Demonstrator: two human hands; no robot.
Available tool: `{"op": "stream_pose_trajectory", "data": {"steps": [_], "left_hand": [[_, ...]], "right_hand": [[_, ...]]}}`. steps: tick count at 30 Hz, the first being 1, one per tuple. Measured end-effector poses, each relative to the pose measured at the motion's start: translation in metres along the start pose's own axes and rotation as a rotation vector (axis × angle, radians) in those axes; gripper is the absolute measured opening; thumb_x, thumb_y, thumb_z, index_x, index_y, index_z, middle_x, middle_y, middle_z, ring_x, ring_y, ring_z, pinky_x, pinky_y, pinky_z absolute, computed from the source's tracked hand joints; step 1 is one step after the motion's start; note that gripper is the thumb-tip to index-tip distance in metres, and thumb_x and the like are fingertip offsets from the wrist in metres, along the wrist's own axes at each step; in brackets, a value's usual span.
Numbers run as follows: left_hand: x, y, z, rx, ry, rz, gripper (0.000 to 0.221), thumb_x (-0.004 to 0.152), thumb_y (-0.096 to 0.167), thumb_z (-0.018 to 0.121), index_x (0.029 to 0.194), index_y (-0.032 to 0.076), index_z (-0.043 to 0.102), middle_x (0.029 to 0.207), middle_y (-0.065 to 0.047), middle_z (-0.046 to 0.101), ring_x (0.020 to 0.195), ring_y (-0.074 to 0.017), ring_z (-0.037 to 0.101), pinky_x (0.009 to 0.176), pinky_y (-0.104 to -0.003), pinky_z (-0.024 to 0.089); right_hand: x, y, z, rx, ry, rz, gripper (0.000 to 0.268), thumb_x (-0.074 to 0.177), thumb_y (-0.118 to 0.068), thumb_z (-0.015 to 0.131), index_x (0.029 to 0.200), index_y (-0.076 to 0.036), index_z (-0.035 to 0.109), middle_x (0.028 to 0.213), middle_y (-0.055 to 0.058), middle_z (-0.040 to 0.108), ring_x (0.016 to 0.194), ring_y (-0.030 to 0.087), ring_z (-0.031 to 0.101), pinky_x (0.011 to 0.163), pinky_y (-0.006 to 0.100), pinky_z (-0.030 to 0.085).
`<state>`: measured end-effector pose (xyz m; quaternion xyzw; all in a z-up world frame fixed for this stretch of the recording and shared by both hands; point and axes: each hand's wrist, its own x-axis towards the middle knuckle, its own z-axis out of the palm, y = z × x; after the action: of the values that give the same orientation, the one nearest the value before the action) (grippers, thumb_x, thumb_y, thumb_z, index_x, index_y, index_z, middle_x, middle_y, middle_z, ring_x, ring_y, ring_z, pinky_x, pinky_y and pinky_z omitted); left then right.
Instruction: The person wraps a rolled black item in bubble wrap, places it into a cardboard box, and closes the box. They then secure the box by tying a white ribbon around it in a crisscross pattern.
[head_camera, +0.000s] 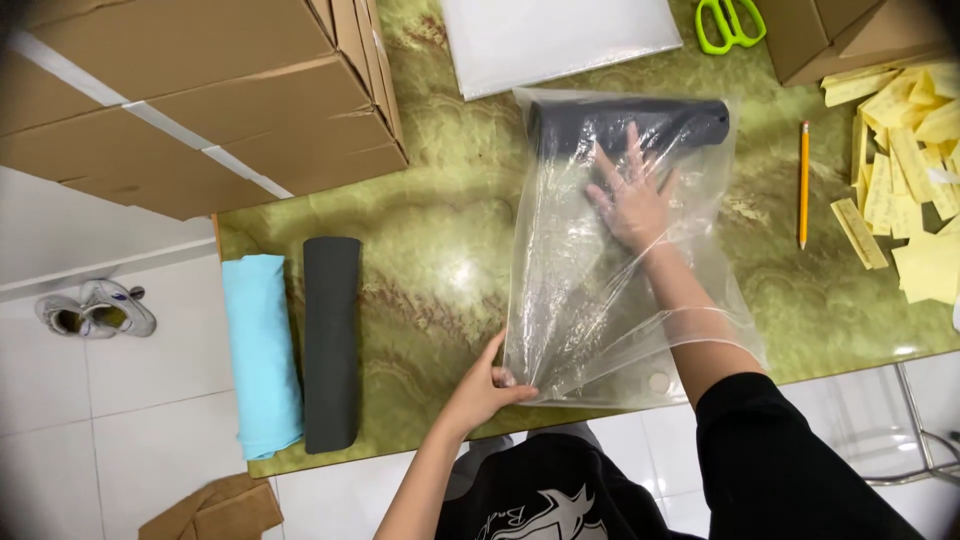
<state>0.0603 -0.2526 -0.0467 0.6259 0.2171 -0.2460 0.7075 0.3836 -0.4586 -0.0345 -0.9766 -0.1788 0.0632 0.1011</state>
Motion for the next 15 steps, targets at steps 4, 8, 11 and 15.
{"op": "stream_pose_trajectory", "data": {"steps": [4,8,11,15], "left_hand": [[0.008,-0.011,0.002,-0.005,-0.005,-0.022,0.108,0.070,0.017,0.102,0.163,0.023,0.047,0.074,0.001,0.069,0.068,-0.0074,0.065,0.063,-0.016,0.054],[0.003,-0.010,0.003,-0.014,0.025,-0.015,0.087,0.072,0.014,0.101,0.150,0.019,0.062,0.075,-0.002,0.073,0.067,-0.0068,0.066,0.058,-0.016,0.057],[0.026,-0.046,0.006,-0.036,0.044,0.030,0.079,0.074,0.013,0.100,0.146,0.016,0.065,0.077,-0.002,0.071,0.067,-0.0068,0.068,0.062,-0.018,0.061],[0.010,-0.015,0.007,-0.026,0.018,0.046,0.075,0.077,0.013,0.098,0.145,0.014,0.065,0.082,-0.009,0.075,0.068,-0.0112,0.071,0.061,-0.022,0.064]], "right_hand": [[0.005,-0.007,-0.018,0.013,-0.064,0.050,0.066,0.108,-0.068,0.036,0.170,-0.050,0.022,0.180,-0.003,-0.014,0.160,0.051,0.026,0.125,0.080,0.005],[-0.010,0.002,0.005,0.058,0.125,0.032,0.069,0.114,-0.056,0.047,0.175,-0.046,0.015,0.179,0.005,-0.015,0.164,0.045,0.017,0.127,0.077,0.014],[-0.046,0.016,0.019,0.293,0.316,0.137,0.078,0.110,-0.037,0.058,0.174,-0.031,0.014,0.177,0.015,-0.005,0.163,0.048,0.017,0.130,0.071,0.015],[-0.115,0.022,0.021,0.638,0.625,0.295,0.092,0.105,-0.010,0.074,0.174,-0.010,0.013,0.175,0.030,0.009,0.161,0.051,0.018,0.133,0.061,0.015]]}}
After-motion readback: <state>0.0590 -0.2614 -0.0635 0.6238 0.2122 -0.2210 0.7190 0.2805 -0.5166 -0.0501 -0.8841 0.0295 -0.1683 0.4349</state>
